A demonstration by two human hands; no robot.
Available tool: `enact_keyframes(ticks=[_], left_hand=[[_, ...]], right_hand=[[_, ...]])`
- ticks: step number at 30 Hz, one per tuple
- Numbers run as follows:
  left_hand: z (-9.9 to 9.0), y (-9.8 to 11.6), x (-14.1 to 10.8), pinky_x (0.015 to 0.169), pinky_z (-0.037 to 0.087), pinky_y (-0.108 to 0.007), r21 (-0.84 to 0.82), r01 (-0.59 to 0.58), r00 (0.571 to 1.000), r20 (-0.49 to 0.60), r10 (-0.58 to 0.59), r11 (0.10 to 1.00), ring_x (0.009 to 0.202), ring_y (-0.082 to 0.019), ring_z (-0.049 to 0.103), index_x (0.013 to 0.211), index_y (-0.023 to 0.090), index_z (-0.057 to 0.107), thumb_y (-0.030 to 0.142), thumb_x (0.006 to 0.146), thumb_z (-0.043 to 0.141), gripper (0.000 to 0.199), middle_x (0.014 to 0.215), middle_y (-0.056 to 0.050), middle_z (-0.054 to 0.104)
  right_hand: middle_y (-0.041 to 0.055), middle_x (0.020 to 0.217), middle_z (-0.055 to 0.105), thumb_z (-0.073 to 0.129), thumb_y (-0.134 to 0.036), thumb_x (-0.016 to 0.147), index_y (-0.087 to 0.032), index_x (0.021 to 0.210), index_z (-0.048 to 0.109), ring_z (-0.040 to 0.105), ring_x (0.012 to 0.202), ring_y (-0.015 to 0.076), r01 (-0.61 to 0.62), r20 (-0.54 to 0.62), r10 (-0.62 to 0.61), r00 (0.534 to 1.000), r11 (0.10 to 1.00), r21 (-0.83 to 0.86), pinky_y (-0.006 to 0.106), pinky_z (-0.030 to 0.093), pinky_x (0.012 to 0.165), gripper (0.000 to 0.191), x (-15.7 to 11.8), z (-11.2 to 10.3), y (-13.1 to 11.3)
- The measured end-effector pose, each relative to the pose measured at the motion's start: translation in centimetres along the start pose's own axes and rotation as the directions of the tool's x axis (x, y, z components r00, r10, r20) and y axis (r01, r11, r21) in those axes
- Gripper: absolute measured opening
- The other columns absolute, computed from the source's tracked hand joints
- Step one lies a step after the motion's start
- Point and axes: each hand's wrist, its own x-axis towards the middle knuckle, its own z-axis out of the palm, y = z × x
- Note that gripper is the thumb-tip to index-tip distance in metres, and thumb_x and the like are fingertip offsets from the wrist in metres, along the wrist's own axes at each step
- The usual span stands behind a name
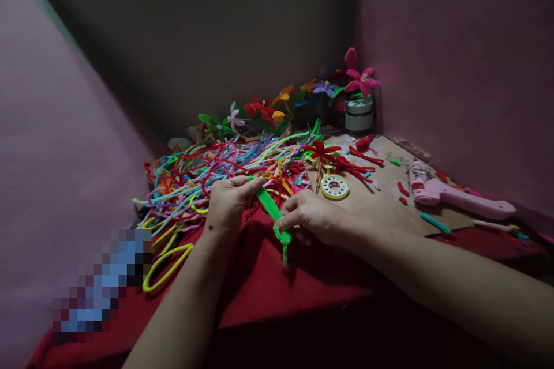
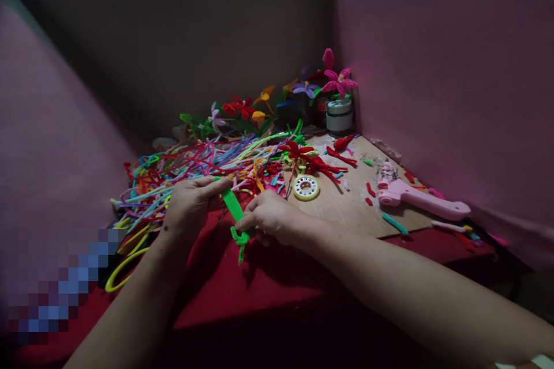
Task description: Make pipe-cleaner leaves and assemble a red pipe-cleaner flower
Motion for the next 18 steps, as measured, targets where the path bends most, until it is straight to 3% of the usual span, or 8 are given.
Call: enact_keyframes(ticks=[2,4,6,8,11,14,18], left_hand=[[0.2,0.1,-0.2,0.043,0.031,-0.019,0.132,-0.146,0.986,-0.059,0.155,0.98,0.046,-0.007,0.041,0.053,0.013,0.063,0.031,0.058,0.069,0.02,0.048,0.003,0.048],[0.4,0.2,-0.3,0.044,0.031,-0.019,0.179,-0.218,0.965,-0.105,0.239,0.959,0.047,-0.006,0.04,0.054,0.014,0.063,0.032,0.06,0.068,0.02,0.05,0.003,0.048],[0.4,0.2,-0.2,0.041,0.029,-0.019,0.07,-0.166,0.975,-0.138,0.174,0.984,0.042,-0.005,0.036,0.066,0.014,0.065,0.035,0.062,0.067,0.022,0.05,0.004,0.046],[0.2,0.1,0.0,0.038,0.026,-0.018,-0.109,-0.037,0.994,-0.104,0.026,0.993,0.037,-0.004,0.032,0.08,0.015,0.064,0.04,0.062,0.066,0.031,0.05,0.006,0.046],[0.0,-0.5,0.0,0.036,0.025,-0.016,-0.207,0.172,0.98,0.136,-0.145,0.963,0.037,-0.003,0.033,0.077,0.013,0.06,0.045,0.063,0.064,0.035,0.053,0.004,0.048],[0.2,-1.1,-0.4,0.037,0.022,-0.017,-0.095,0.307,0.871,0.428,-0.24,0.947,0.037,-0.003,0.032,0.068,0.012,0.058,0.048,0.067,0.06,0.036,0.049,0.003,0.045],[0.8,-1.1,-1.0,0.037,0.015,-0.019,0.032,0.325,0.726,0.632,-0.271,0.945,0.036,-0.003,0.026,0.063,0.01,0.057,0.043,0.07,0.06,0.034,0.044,0.005,0.038]], right_hand=[[-0.0062,0.031,0.04,0.059,-0.016,0.06,-0.016,0.044,0.046,0.032,0.024,0.0054,-0.009,0.032,0.009,0.999,1.0,0.014,0.018,0.025,0.027,0.021,0.1,-0.2,0.2],[-0.0059,0.031,0.041,0.06,-0.018,0.062,-0.015,0.045,0.047,0.033,0.025,0.0053,0.021,0.046,-0.021,0.999,1.0,0.007,0.018,0.024,0.027,0.021,0.2,-0.4,0.4],[-0.0055,0.033,0.042,0.059,-0.02,0.064,-0.015,0.048,0.048,0.034,0.026,0.0053,0.076,0.027,-0.075,0.997,0.997,-0.008,0.018,0.023,0.028,0.02,0.3,-0.5,0.4],[-0.0053,0.035,0.042,0.058,-0.022,0.066,-0.015,0.049,0.048,0.035,0.028,0.0049,0.133,-0.044,-0.134,0.99,0.991,-0.017,0.019,0.022,0.03,0.021,0.2,-0.5,0.2],[-0.0062,0.039,0.042,0.06,-0.022,0.065,-0.014,0.051,0.048,0.033,0.033,0.0031,0.224,-0.192,-0.217,0.957,0.974,0.02,0.018,0.023,0.035,0.02,0.1,-0.4,-0.3],[-0.0064,0.045,0.044,0.062,-0.02,0.063,-0.013,0.054,0.051,0.035,0.04,0.0028,0.303,-0.274,-0.273,0.922,0.95,0.072,0.018,0.027,0.042,0.016,0.1,-0.5,-0.6],[-0.0044,0.051,0.049,0.061,-0.022,0.064,-0.013,0.055,0.052,0.04,0.045,0.0046,0.334,-0.326,-0.306,0.894,0.942,0.033,0.019,0.031,0.045,0.015,0.5,-0.7,-0.3]])
